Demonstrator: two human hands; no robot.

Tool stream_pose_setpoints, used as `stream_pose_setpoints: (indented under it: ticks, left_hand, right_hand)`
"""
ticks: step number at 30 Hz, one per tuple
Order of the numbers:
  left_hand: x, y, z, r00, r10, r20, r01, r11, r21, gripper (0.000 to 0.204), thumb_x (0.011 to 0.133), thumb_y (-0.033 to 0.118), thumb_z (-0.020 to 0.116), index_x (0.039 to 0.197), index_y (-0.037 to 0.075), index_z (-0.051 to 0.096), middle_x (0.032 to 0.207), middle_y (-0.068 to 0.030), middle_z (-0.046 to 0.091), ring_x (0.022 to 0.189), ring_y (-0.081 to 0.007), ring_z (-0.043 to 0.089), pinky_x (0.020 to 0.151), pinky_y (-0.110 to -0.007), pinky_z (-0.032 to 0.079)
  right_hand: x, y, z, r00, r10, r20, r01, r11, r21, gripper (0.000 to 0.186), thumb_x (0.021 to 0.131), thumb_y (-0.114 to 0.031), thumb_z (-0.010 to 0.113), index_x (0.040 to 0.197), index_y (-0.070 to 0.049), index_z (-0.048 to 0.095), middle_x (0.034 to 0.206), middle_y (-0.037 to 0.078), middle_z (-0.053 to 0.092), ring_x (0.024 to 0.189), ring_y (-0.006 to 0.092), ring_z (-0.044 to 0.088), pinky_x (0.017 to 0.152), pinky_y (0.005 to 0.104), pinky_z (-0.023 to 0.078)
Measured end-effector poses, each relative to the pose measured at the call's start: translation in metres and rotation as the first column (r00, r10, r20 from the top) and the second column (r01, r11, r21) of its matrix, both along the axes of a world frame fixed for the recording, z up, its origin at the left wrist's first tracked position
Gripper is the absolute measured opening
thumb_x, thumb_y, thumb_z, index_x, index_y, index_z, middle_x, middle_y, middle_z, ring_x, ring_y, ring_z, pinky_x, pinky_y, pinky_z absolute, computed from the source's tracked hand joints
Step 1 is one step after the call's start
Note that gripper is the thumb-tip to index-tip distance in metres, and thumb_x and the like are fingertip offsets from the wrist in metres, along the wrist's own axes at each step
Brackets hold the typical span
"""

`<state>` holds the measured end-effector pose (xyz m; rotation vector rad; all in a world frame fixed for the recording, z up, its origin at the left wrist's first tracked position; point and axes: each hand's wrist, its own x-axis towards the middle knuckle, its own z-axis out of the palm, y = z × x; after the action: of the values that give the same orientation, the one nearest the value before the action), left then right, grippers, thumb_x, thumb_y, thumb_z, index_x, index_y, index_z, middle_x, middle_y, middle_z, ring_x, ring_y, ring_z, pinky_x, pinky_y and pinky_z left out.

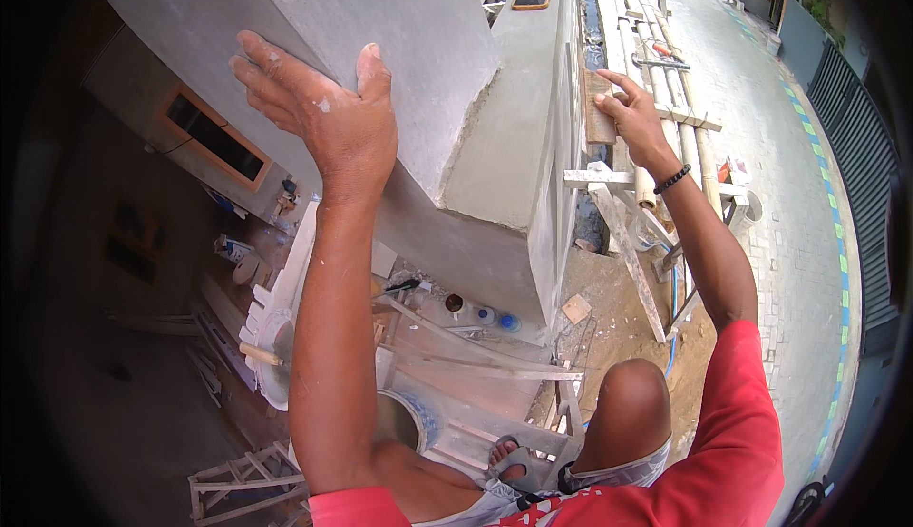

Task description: The person applies plaster to a vertical wall surface using a trowel and a bucket of plaster. They repeatedly scoop plaster from the bucket and smooth it onto the wall, working on a single section throughout the clip.

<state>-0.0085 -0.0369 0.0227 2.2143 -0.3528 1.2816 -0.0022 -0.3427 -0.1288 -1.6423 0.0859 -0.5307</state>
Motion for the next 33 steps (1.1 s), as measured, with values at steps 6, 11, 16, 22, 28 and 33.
stream_pose_setpoints:
  ticks: [6,11,16,22,28,33]
  left_hand:
    - [-0.005,-0.006,0.003,0.993,0.111,-0.029,-0.110,0.994,0.022,0.099,0.089,0.029,0.065,0.151,0.000,-0.006,0.154,-0.0300,0.000,0.145,-0.0431,0.002,0.118,-0.053,0.010]
    - [-0.004,-0.006,0.002,0.992,0.126,0.000,-0.126,0.992,0.021,0.097,0.090,0.031,0.065,0.150,-0.005,-0.002,0.156,-0.0272,0.005,0.147,-0.0377,0.005,0.120,-0.047,0.011]
    - [-0.001,-0.002,0.003,0.995,0.103,0.017,-0.104,0.994,0.043,0.097,0.090,0.030,0.064,0.149,-0.008,-0.003,0.156,-0.0271,0.005,0.147,-0.0378,0.004,0.120,-0.047,0.009]
    - [-0.005,-0.008,0.002,0.996,0.085,-0.036,-0.085,0.996,0.021,0.097,0.091,0.030,0.064,0.149,-0.008,-0.005,0.157,-0.0271,0.002,0.148,-0.0370,-0.001,0.120,-0.046,0.008]
    - [-0.008,-0.005,0.006,0.995,0.068,-0.068,-0.068,0.998,0.001,0.101,0.091,0.030,0.065,0.149,-0.005,-0.009,0.156,-0.0301,-0.004,0.147,-0.0406,-0.003,0.119,-0.050,0.008]
    - [-0.004,0.005,0.007,0.996,-0.031,-0.080,0.030,0.999,-0.011,0.105,0.089,0.026,0.066,0.149,0.000,-0.015,0.151,-0.0369,-0.012,0.139,-0.0588,-0.008,0.113,-0.066,0.006]
  right_hand:
    - [-0.001,0.037,-0.007,0.997,0.072,0.017,-0.074,0.987,0.140,0.046,0.086,-0.009,0.063,0.131,-0.001,0.056,0.088,0.014,0.068,0.074,0.0139,0.064,0.066,0.0283,0.052]
    - [-0.035,0.053,-0.069,0.990,-0.020,-0.140,0.001,0.991,-0.133,0.047,0.082,-0.012,0.064,0.127,0.000,0.059,0.092,0.017,0.068,0.076,0.0186,0.066,0.073,0.0312,0.053]
    - [-0.050,0.054,-0.034,0.997,-0.012,-0.076,0.027,0.979,0.201,0.046,0.079,-0.016,0.064,0.122,0.001,0.061,0.099,0.018,0.069,0.091,0.0261,0.068,0.084,0.0379,0.051]
    - [-0.074,0.089,-0.079,0.996,-0.065,0.064,0.075,0.982,-0.171,0.045,0.081,-0.017,0.064,0.122,0.002,0.060,0.110,0.021,0.067,0.095,0.0357,0.066,0.088,0.0394,0.050]
    - [-0.104,0.084,-0.041,0.992,0.047,-0.118,-0.027,0.986,0.164,0.044,0.085,-0.018,0.063,0.123,0.002,0.058,0.107,0.022,0.066,0.098,0.0297,0.066,0.088,0.0364,0.049]
    - [-0.116,0.122,-0.072,0.994,0.077,-0.084,-0.089,0.983,-0.161,0.047,0.085,-0.016,0.063,0.127,0.003,0.053,0.100,0.023,0.067,0.087,0.0263,0.068,0.078,0.0366,0.052]
